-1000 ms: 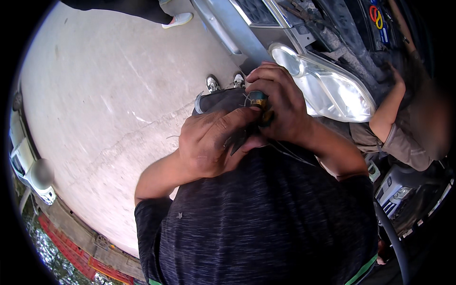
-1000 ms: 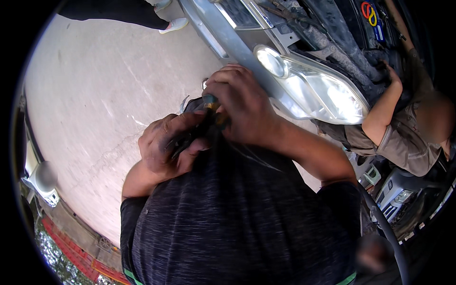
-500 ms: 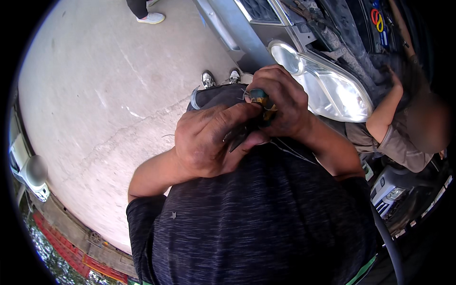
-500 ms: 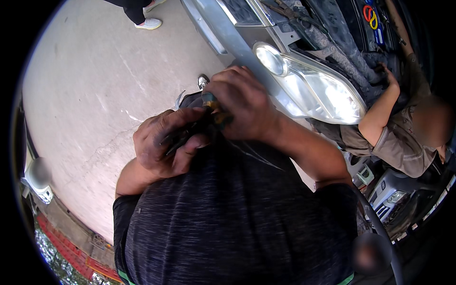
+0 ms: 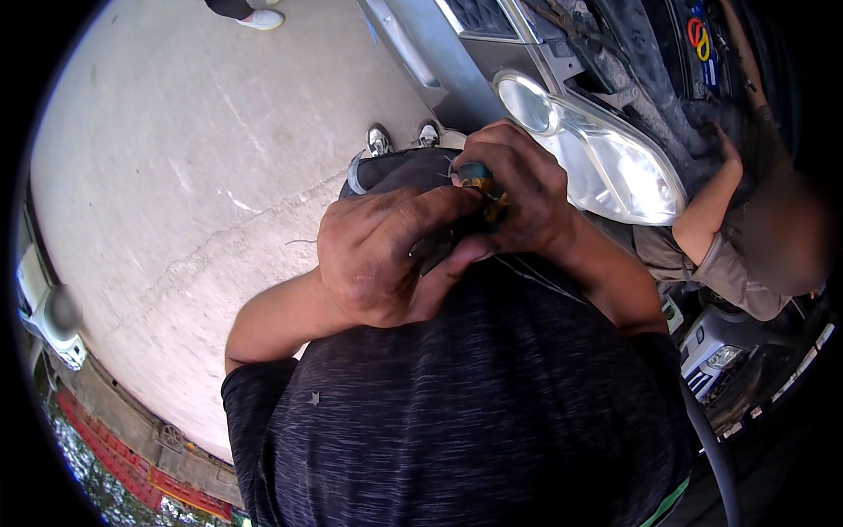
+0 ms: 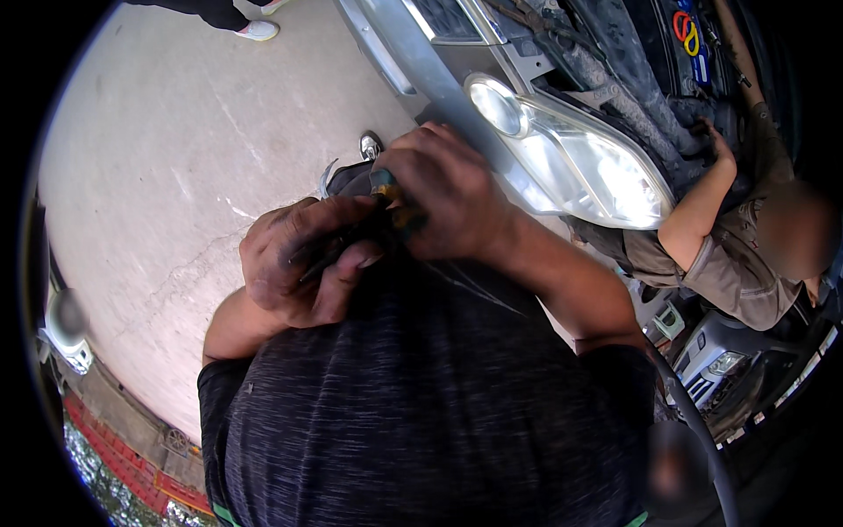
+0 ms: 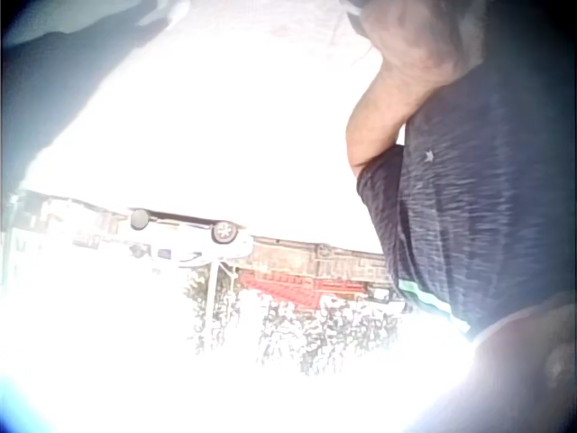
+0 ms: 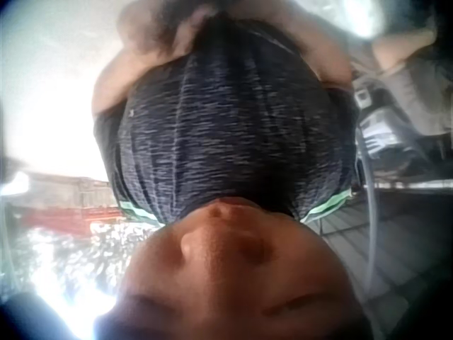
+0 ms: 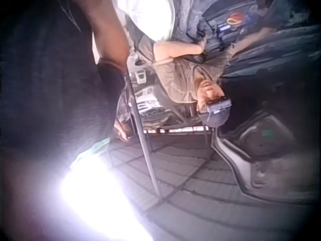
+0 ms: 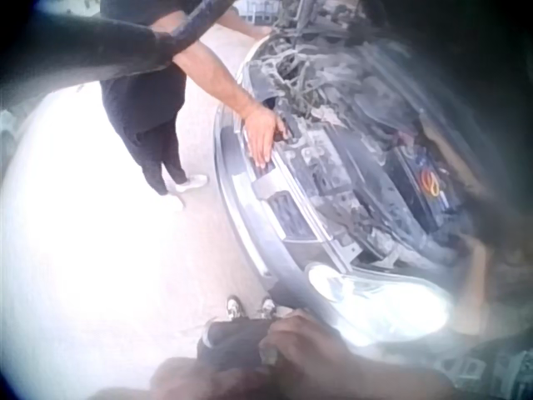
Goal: The person uses pliers to strip and crimp wires under the hood of a car. They retrieve additional pliers from a workbench, compare tools, and continue manipulating wires near the engine bay while two others assist.
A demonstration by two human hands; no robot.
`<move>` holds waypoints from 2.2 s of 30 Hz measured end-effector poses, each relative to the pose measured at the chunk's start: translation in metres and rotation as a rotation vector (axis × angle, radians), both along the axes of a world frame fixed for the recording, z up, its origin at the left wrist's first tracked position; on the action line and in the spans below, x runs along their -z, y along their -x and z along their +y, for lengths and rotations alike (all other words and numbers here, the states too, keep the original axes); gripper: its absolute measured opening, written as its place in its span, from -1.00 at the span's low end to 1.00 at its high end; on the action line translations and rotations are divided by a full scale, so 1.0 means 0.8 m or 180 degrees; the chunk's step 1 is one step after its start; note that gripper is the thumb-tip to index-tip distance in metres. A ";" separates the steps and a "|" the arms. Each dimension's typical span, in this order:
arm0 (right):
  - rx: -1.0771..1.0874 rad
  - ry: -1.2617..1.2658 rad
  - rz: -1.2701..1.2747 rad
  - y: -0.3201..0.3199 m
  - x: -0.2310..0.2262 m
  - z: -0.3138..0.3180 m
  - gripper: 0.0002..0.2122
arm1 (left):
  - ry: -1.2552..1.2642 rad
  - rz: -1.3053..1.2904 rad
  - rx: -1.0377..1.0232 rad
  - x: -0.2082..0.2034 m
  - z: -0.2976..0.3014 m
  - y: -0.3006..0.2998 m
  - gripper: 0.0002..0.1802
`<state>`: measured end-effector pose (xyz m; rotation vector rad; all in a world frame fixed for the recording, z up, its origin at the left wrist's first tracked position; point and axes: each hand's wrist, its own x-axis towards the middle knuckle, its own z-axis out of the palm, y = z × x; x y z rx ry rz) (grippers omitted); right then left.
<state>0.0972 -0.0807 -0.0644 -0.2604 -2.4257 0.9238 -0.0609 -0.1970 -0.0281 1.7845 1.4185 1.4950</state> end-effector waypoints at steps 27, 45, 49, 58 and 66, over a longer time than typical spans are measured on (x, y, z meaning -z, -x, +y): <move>0.0105 0.0104 -0.0299 -0.005 0.005 0.001 -0.21 | 0.0071 0.0035 -0.0172 -0.005 0.003 -0.009 -0.72; 0.0293 0.0413 -0.0036 0.010 -0.001 -0.005 -0.58 | 0.1323 -0.0297 -0.0258 -0.008 0.002 -0.003 -0.49; 0.0554 0.0503 -0.0480 0.014 0.013 -0.004 -0.56 | 0.2083 -0.0321 -0.0668 -0.006 0.011 0.009 -0.29; 0.1198 0.1222 -0.1628 0.070 0.102 0.006 -0.67 | 0.3512 -0.0763 -0.0451 0.075 -0.007 0.003 -0.17; 0.0671 0.1368 -0.2651 0.098 0.198 -0.019 -0.75 | 0.3108 -0.4537 -0.0599 0.275 0.026 -0.001 -0.29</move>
